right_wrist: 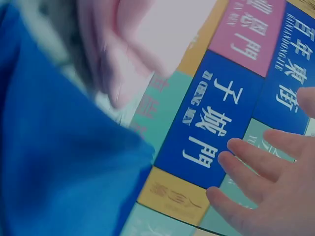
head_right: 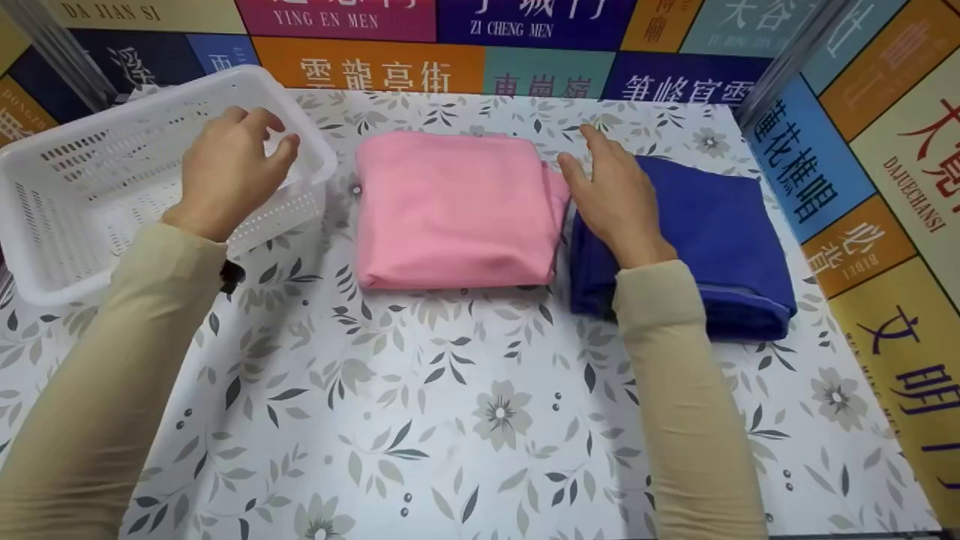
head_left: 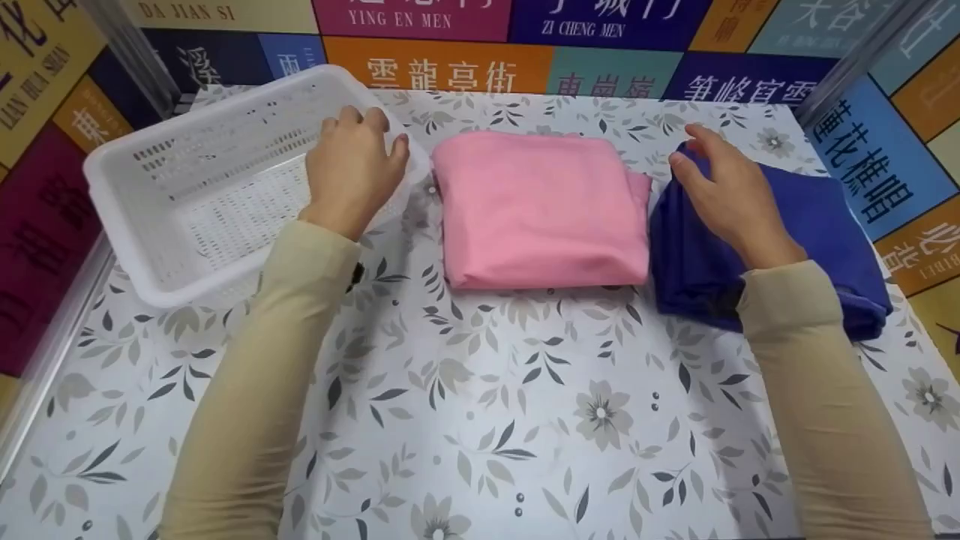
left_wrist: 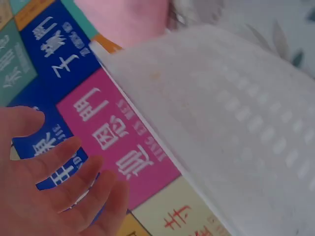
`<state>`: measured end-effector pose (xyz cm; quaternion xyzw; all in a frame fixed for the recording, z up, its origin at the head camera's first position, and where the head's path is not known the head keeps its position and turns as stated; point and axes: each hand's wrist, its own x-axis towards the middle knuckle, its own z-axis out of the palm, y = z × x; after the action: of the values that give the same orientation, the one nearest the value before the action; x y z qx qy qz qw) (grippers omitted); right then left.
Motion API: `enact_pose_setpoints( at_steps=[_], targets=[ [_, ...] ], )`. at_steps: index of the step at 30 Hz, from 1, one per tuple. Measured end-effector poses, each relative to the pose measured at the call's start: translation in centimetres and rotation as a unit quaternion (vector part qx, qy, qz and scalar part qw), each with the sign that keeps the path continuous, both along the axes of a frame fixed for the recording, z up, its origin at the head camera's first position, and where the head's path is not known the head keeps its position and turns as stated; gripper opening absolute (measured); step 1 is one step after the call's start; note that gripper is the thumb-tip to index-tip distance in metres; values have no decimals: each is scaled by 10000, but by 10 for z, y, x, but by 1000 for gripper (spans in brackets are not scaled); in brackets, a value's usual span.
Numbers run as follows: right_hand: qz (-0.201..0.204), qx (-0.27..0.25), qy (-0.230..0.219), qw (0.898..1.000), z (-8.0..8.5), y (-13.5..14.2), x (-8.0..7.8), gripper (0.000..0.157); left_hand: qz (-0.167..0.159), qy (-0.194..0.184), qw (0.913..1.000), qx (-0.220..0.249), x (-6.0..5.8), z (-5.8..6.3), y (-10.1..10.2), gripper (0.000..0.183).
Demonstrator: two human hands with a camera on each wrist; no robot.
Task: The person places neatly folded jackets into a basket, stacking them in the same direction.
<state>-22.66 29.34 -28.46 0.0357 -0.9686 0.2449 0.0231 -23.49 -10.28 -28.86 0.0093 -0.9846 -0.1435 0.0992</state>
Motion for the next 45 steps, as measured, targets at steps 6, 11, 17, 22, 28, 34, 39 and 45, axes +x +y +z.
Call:
enact_pose_setpoints(
  at_steps=[6,11,17,22,28,34,39,45],
  targets=[
    [-271,-1796,332,9828,-22,-8,4,50,-306,-305,9949,913,10,-12,14,37],
    [-370,-3680,-80,9290,-49,-19,7,47,-848,-914,9662,2256,16,-31,26,31],
    [-444,-4269,-431,9022,-75,-25,8,61,-1235,-902,9447,2902,20,-57,40,33],
    [-280,-4398,-843,8937,-91,-27,10,79,-858,-1423,9260,3390,21,-75,46,45],
    [-492,-4686,-785,8785,-102,-35,11,96,-529,-1961,8779,4335,18,-94,47,54],
    [-647,-4716,-755,8762,-107,-38,13,98,-432,-2359,7855,5705,21,-105,44,60],
    [-828,-4952,-809,8610,-113,-36,14,96,-319,-2478,7214,6459,15,-119,45,68],
    [-1049,-5315,-1033,8341,-119,-33,10,98,-237,-2586,6295,7323,13,-125,41,84]
  ],
)
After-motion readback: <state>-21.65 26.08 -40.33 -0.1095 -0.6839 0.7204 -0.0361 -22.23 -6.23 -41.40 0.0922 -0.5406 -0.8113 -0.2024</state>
